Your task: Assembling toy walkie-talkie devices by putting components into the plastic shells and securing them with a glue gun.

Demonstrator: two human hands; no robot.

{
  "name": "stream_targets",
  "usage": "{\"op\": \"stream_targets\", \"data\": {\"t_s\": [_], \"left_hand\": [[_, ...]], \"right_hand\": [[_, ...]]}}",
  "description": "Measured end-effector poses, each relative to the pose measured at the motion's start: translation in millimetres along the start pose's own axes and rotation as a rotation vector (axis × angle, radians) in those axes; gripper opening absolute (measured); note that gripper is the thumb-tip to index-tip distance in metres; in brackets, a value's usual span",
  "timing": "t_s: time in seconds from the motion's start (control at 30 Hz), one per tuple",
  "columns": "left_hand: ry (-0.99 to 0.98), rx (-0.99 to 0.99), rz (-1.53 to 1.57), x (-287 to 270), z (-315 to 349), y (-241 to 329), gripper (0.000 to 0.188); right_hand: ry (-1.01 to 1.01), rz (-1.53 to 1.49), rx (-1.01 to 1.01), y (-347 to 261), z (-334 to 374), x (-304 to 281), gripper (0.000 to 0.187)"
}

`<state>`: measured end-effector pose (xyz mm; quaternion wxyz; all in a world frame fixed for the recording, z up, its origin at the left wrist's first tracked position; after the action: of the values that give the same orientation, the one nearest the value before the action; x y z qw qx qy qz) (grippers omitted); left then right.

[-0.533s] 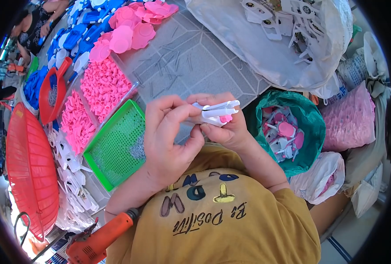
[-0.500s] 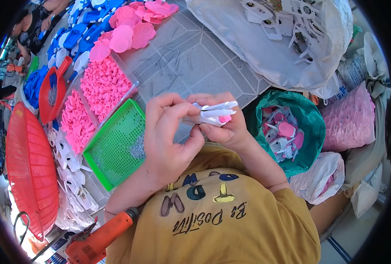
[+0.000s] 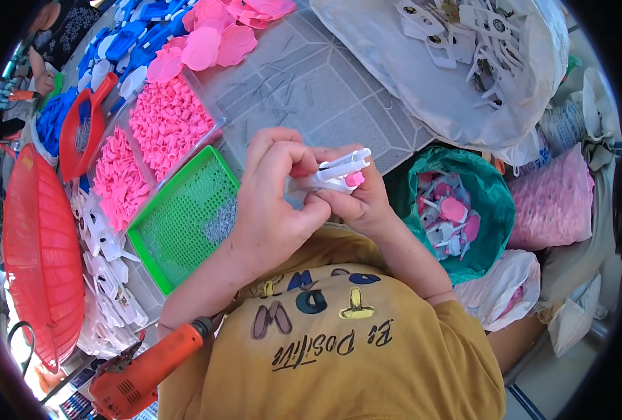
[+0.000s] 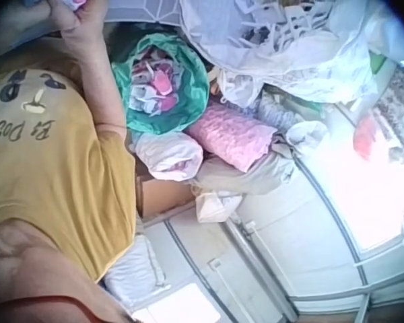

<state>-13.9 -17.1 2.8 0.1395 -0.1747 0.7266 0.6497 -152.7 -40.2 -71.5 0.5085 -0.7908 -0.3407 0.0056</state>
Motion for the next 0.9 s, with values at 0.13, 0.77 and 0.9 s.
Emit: {"op": "stream_targets", "data": {"t_s": [0.13, 0.77, 0.9], "left_hand": [[-0.006, -0.007, 0.022, 1, 0, -2, 0.033], [-0.093, -0.414, 0.562, 7, 12, -22, 0.039], [-0.112, -0.326, 0.466, 6, 12, -13, 0.034]], "right_hand": [[0.044, -0.061, -0.001, 1, 1, 2, 0.037], [0.324, -0.301, 0.177, -4, 1, -2, 0.036], [0.246, -0.204, -0.042, -3, 2, -9, 0.038]]}}
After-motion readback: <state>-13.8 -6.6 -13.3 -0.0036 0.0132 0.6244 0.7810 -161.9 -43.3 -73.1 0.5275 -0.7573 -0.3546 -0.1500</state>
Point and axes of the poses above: each hand's wrist, its own z-axis away from the middle knuckle, its own x-axis out of the palm, y = z × x, the point moved 4 cm from there along -z, towards the middle knuckle, and after that the axes turned 14 degrees about -x, right-handed, at the moved point
